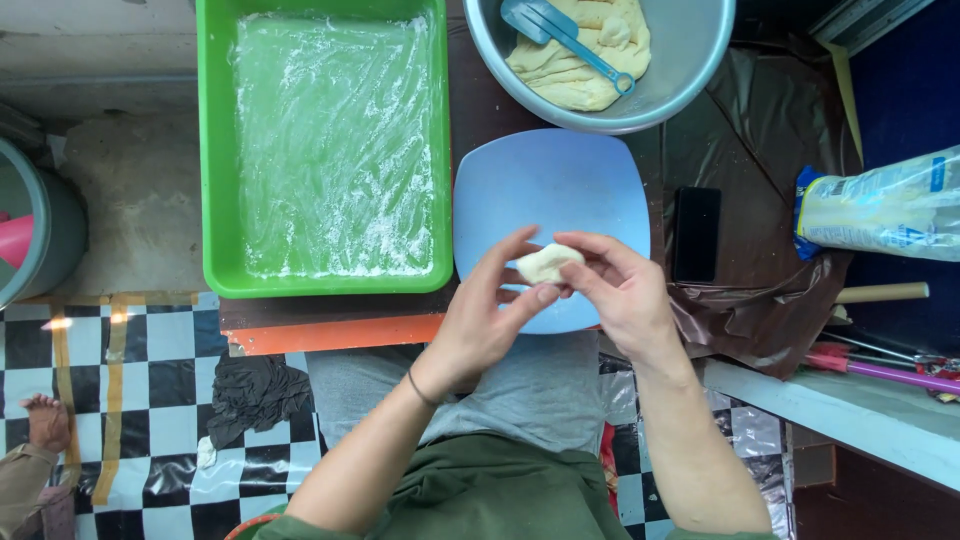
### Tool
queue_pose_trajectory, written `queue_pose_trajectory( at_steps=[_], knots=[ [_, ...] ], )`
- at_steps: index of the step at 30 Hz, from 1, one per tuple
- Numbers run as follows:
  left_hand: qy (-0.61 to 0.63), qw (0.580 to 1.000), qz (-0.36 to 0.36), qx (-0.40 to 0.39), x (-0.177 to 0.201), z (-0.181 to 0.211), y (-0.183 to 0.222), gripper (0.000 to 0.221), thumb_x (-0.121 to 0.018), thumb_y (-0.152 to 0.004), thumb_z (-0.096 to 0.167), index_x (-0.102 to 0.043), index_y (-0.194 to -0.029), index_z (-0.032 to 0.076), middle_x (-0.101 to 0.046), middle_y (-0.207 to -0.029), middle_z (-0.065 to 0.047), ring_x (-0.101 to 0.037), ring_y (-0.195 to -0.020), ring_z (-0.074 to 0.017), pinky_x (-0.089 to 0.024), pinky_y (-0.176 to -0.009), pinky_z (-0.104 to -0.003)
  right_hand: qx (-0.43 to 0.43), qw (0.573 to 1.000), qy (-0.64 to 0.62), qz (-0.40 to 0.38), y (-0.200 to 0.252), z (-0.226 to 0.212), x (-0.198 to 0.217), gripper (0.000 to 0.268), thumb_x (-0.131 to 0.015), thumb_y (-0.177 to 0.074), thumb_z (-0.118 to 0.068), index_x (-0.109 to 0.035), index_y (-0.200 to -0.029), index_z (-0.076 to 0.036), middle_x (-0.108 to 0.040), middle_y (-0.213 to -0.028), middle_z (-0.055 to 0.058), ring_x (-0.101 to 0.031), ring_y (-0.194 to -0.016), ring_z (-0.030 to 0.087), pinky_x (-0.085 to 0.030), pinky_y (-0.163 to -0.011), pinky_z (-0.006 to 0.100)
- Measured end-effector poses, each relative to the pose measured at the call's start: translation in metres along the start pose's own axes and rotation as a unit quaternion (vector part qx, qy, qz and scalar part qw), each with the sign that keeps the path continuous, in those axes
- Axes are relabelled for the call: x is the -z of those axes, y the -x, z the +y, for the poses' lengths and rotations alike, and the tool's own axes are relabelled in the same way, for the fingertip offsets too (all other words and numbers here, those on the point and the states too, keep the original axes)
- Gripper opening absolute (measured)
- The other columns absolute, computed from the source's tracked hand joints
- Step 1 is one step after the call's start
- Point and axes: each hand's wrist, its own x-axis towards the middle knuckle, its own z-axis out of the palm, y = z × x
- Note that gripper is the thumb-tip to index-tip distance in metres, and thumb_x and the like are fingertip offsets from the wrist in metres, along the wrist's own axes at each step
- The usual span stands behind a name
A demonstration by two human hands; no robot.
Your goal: Portioning, filling, and rolling dough into small balls on a plate.
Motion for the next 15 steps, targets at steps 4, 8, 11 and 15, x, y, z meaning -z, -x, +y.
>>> queue_pose_trajectory(
  at_steps=[4,8,11,15],
  knots=[
    [-0.015,0.998,0.047,-0.05,-0.004,-0.028,-0.025,0.03,-0.081,-0.09,0.024,-0.075,-0.117,0.013,-0.068,-0.095,-0.005,-0.076,-0.088,-0.0199,-0.059,-0.072,-0.025,0.05,0.994,0.092,0.024,0.009,-0.009,-0.001,0.02,-0.069,-0.097,0.0,-0.072,-0.116,0.003,-0.073,-0.09,0.015,-0.074,-0.073,0.018,-0.064,-0.064,0.029],
    [-0.074,0.992,0.082,-0.065,-0.002,-0.017,-0.031,0.009,-0.08,-0.09,0.02,-0.078,-0.096,0.014,-0.064,-0.074,0.002,-0.072,-0.067,-0.0127,-0.057,-0.063,-0.025,0.083,0.985,0.15,0.009,0.01,-0.01,-0.002,0.027,-0.07,-0.098,-0.009,-0.07,-0.124,0.0,-0.067,-0.104,0.012,-0.069,-0.089,0.017,-0.062,-0.074,0.031],
    [-0.046,0.996,0.063,-0.043,-0.004,-0.013,-0.026,0.012,-0.08,-0.09,0.021,-0.076,-0.091,0.01,-0.063,-0.064,-0.001,-0.07,-0.057,-0.0128,-0.055,-0.055,-0.025,0.065,0.991,0.118,-0.004,0.015,-0.001,-0.006,0.035,-0.072,-0.097,-0.011,-0.068,-0.13,-0.001,-0.066,-0.108,0.01,-0.066,-0.097,0.014,-0.062,-0.081,0.033],
    [-0.042,0.997,0.059,0.023,0.008,-0.004,-0.024,0.027,-0.087,-0.082,0.032,-0.075,-0.082,0.008,-0.065,-0.05,-0.007,-0.055,-0.047,-0.0115,-0.046,-0.05,-0.025,0.051,0.995,0.089,-0.002,0.013,-0.003,0.007,0.026,-0.073,-0.095,-0.005,-0.074,-0.121,0.001,-0.066,-0.088,0.01,-0.066,-0.075,0.013,-0.063,-0.069,0.032]
  ],
)
